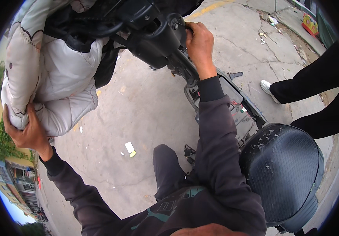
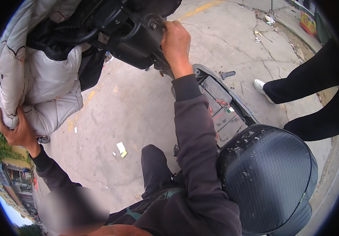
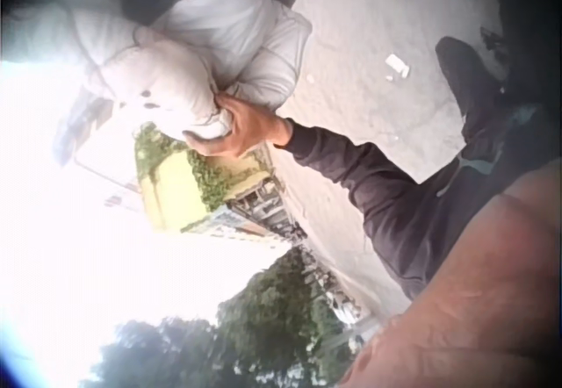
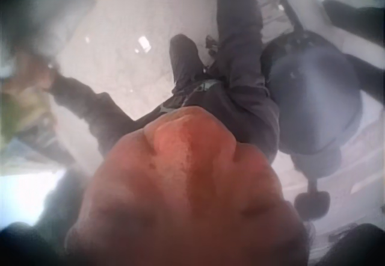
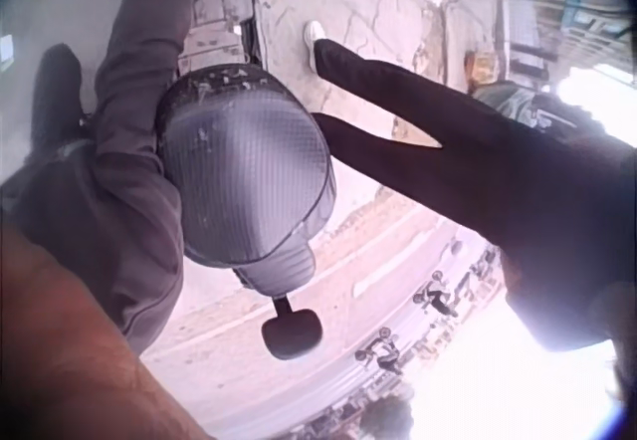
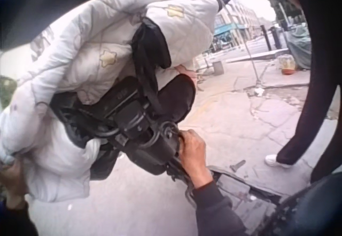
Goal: The person uses a multimeter to test the battery terminals of an electric scooter, then uses a screwdriver to tighten connections. They insert a key into the ignition and attempt to start the scooter while another person holds it steady.
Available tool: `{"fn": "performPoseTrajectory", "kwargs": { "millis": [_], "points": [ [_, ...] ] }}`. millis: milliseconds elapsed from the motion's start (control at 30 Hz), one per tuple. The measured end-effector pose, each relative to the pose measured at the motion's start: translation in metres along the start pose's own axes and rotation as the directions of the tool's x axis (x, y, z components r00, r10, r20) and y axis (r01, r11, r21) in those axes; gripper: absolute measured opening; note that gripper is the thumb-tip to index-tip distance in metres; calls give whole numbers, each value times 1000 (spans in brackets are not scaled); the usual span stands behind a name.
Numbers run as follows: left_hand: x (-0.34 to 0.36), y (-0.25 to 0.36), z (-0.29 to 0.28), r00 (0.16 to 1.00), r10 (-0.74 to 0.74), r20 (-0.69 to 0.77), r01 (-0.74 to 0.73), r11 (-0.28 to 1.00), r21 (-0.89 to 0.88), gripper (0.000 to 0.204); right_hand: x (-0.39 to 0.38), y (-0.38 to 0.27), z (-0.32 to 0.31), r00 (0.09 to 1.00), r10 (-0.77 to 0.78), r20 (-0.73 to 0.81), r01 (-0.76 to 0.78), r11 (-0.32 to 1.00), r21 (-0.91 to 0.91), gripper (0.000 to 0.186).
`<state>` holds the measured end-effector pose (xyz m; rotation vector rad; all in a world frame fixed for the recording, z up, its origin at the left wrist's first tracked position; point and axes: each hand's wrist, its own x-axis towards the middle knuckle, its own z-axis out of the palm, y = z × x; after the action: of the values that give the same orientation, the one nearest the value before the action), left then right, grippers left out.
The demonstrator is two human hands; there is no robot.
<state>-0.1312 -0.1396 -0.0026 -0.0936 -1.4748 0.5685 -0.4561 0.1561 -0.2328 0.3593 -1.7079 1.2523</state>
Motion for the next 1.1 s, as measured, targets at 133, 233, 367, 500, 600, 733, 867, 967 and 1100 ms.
{"fn": "performPoseTrajectory", "kwargs": {
  "millis": [133, 233, 367, 500, 600, 733, 867, 967, 1100],
  "points": [
    [-2, -5, 1, 1000, 21, 4, -21, 1000, -11, 54, 5, 7, -10, 999, 25, 47, -27, 999, 26, 18],
    [0, -4, 4, 999, 35, 5, -35, 999, -42, 54, -5, 8, -7, 993, 115, -31, -110, 987, 117, 18],
    [-2, -5, 4, 1000, 2, 2, -1, 1000, -24, 55, -8, 3, -2, 999, -20, -38, 26, 987, 158, 19],
    [-2, -3, 6, 1000, -25, 4, 25, 999, 20, 56, 3, 7, 8, 1000, 22, -21, -18, 984, 175, 17],
    [-4, -8, 0, 999, -29, 22, 28, 998, 47, 56, 13, 3, 17, 995, -94, 28, 90, 990, 108, 16],
    [-8, 0, 0, 1000, 16, 14, -15, 1000, -22, 62, 2, 6, 13, 977, 161, 137, -199, 922, 332, 17],
    [2, 13, 4, 1000, 5, -4, -5, 995, -99, 66, 3, 7, 7, 942, 251, 222, -255, 967, -9, 39],
    [4, 10, -2, 1000, 6, 22, -3, 995, -98, 68, 3, 4, 21, 929, 306, 208, -311, 951, -11, 47],
    [1, 11, 1, 1000, 11, 15, -9, 994, -110, 67, 7, 15, 30, 860, 450, 241, -495, 850, 181, 51]
  ]
}}
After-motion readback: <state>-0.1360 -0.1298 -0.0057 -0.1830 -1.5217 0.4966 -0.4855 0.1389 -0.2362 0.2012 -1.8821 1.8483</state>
